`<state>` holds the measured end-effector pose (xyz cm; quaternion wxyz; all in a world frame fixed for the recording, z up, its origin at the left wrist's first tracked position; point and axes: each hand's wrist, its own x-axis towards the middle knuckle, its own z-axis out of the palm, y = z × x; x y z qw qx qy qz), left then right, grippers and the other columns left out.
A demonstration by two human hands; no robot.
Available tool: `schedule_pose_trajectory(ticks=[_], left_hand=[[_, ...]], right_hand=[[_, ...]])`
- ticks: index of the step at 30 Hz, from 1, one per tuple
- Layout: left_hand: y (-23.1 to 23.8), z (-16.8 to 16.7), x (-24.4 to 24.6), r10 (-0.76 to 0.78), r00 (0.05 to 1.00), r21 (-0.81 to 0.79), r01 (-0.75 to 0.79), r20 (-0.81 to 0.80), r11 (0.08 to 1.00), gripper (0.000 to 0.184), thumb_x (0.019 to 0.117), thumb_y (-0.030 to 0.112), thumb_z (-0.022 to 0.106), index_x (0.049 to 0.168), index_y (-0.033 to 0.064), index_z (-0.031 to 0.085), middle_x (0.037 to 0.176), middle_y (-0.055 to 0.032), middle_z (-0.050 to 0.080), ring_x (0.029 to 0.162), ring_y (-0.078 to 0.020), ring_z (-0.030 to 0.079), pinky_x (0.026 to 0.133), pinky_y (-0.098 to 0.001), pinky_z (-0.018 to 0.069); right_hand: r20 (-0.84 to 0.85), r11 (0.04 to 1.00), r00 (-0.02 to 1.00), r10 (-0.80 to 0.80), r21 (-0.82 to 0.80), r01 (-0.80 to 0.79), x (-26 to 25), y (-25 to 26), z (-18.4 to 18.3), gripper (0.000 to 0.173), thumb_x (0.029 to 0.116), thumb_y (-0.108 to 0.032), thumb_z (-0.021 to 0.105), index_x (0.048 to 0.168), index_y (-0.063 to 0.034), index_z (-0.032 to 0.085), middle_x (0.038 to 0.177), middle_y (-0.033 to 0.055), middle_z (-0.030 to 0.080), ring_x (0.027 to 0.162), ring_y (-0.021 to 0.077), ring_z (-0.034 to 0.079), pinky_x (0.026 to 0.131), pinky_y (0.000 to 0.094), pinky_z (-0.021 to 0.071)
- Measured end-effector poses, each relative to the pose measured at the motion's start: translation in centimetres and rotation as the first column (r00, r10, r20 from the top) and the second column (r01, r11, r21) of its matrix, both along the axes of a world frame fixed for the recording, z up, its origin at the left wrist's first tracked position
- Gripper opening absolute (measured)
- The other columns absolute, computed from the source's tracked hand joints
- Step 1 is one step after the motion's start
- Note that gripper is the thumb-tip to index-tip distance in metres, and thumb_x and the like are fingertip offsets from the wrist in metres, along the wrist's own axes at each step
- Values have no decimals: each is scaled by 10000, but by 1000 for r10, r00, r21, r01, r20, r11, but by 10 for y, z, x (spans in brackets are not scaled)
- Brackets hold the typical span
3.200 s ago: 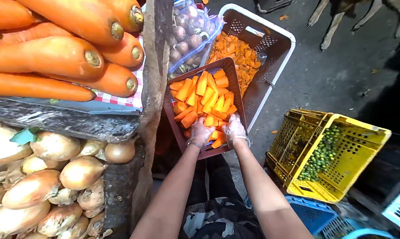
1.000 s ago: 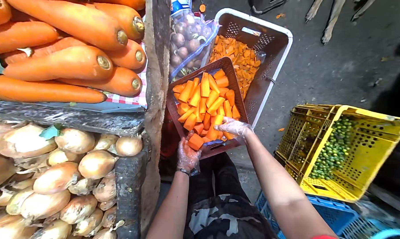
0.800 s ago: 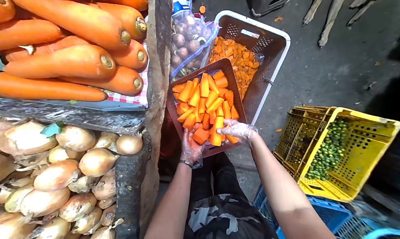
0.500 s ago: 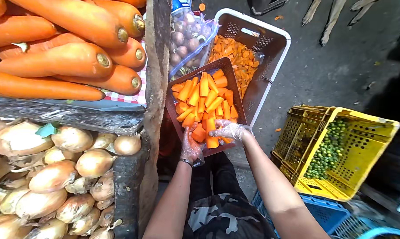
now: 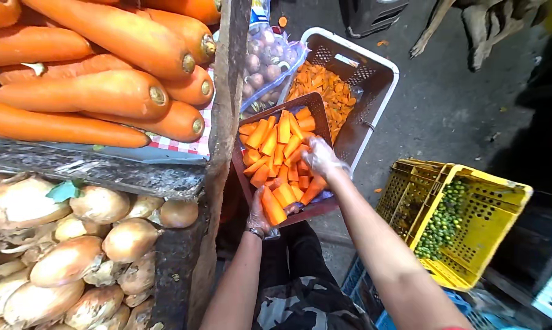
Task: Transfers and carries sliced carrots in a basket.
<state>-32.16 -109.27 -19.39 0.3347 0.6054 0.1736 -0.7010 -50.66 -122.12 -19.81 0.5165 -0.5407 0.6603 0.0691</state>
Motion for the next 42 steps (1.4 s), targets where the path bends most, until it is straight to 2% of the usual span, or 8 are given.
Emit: schedule_pose_trajectory(ticks=[7, 14, 23, 28, 32, 35, 39, 42], left_hand=[[30, -2, 22, 74, 997, 68, -75, 24, 995, 550, 1063, 511, 280, 1297, 89, 544, 1121, -184, 663, 993, -360, 676, 792, -594, 573], [37, -11, 29, 178, 983, 35, -176, -55, 984, 516, 1057, 476, 275, 1259, 103, 570, 1085, -179, 674, 944, -346, 692, 761, -529, 598], [6, -17, -5, 0, 991, -65, 9, 135, 998, 323, 1071, 253, 436, 1280, 34, 547, 1003, -154, 661, 827, -242, 681, 711, -398, 599], [-4, -31, -21, -216, 886, -212, 323, 410, 922, 456, 1040, 240, 528, 1416, -18, 517, 1423, -205, 541, 1285, -249, 542, 1074, -424, 467], [-6, -26, -16, -91, 914, -238, 198, 395, 951, 471, 1077, 307, 485, 1441, 9, 500, 1421, -181, 545, 1264, -246, 555, 1053, -433, 488], [-6, -9, -11, 91, 942, -272, 0, 324, 962, 444, 1076, 305, 452, 1439, 54, 494, 1355, -159, 578, 1184, -246, 596, 972, -444, 532], [-6, 16, -4, 78, 992, -241, -53, 96, 969, 695, 1076, 558, 82, 1450, 99, 447, 1306, -129, 588, 1103, -225, 624, 867, -407, 557], [-7, 25, -9, 37, 995, -251, -13, 91, 968, 670, 1102, 465, 80, 1385, 28, 501, 1193, -72, 668, 1015, -102, 653, 846, -287, 556]], right_hand=[[-253, 996, 966, 60, 85, -40, 23, -75, -62, 599, 932, -251, 702, 1440, -9, 497, 1522, 252, 449, 1265, 444, 586, 987, 642, 505], [-367, 934, 864, 346, 227, -277, 34, -85, -44, 663, 926, -179, 698, 1523, -60, 436, 1560, 288, 387, 1281, 493, 552, 954, 689, 490], [-367, 898, 829, 421, 295, -326, 40, -79, -14, 470, 928, -133, 681, 1368, -5, 574, 1362, 267, 596, 1259, 459, 582, 942, 676, 489], [-129, 976, 976, 177, 149, -157, -9, -39, 2, 612, 955, -167, 689, 1498, -58, 428, 1360, 277, 583, 1234, 460, 593, 995, 667, 479], [240, 905, 877, -416, 205, 373, -31, 35, 24, 531, 969, -119, 656, 1449, -80, 431, 1103, 187, 643, 776, 254, 667, 685, 433, 594], [342, 802, 726, -597, 240, 547, -13, 75, 44, 576, 947, -124, 652, 1461, -58, 399, 1132, 153, 646, 744, 179, 677, 650, 359, 609], [256, 985, 955, -151, -37, 166, 37, 99, 81, 544, 930, -253, 692, 1407, -31, 551, 1379, 171, 607, 1166, 276, 660, 987, 459, 551], [137, 975, 974, 178, 107, -194, 75, 94, 107, 604, 962, -263, 667, 1524, -137, 485, 1633, 172, 353, 1200, 386, 641, 957, 543, 541]])
